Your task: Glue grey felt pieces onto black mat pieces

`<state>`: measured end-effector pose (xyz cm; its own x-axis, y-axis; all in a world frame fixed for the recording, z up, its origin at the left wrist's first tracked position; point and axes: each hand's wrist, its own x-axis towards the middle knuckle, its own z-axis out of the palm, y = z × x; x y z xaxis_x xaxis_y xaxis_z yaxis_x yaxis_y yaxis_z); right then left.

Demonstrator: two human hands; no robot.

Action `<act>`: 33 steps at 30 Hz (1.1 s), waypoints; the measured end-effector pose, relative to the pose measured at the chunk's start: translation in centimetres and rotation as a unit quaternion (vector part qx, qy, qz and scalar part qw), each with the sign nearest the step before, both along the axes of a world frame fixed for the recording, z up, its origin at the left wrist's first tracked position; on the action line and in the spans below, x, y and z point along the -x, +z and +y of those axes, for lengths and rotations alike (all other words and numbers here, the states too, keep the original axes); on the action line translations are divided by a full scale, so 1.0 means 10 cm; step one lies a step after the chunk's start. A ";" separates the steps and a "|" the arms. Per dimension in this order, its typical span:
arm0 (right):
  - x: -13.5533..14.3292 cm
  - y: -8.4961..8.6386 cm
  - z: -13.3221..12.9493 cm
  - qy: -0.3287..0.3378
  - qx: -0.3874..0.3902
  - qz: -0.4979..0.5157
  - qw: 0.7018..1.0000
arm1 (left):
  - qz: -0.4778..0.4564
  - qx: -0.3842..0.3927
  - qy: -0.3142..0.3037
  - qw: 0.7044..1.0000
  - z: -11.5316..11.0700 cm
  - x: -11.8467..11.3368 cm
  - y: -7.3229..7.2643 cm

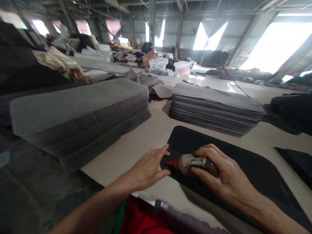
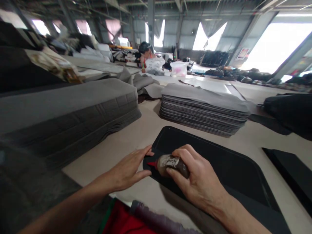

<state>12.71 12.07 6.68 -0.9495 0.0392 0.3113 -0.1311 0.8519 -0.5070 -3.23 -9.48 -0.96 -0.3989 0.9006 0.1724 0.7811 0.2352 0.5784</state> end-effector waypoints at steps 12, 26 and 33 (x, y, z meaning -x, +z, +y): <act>0.17 0.35 -0.17 -0.005 -0.118 -0.037 0.992 | 0.000 -0.010 -0.007 1.000 0.01 0.03 -0.03; 0.24 0.45 -0.20 -0.081 -0.139 -0.078 0.984 | 0.010 -0.006 -0.011 1.000 0.01 0.04 -0.05; 0.20 0.43 -0.18 -0.073 -0.098 -0.052 0.991 | 0.012 -0.010 -0.018 1.000 0.00 0.03 -0.02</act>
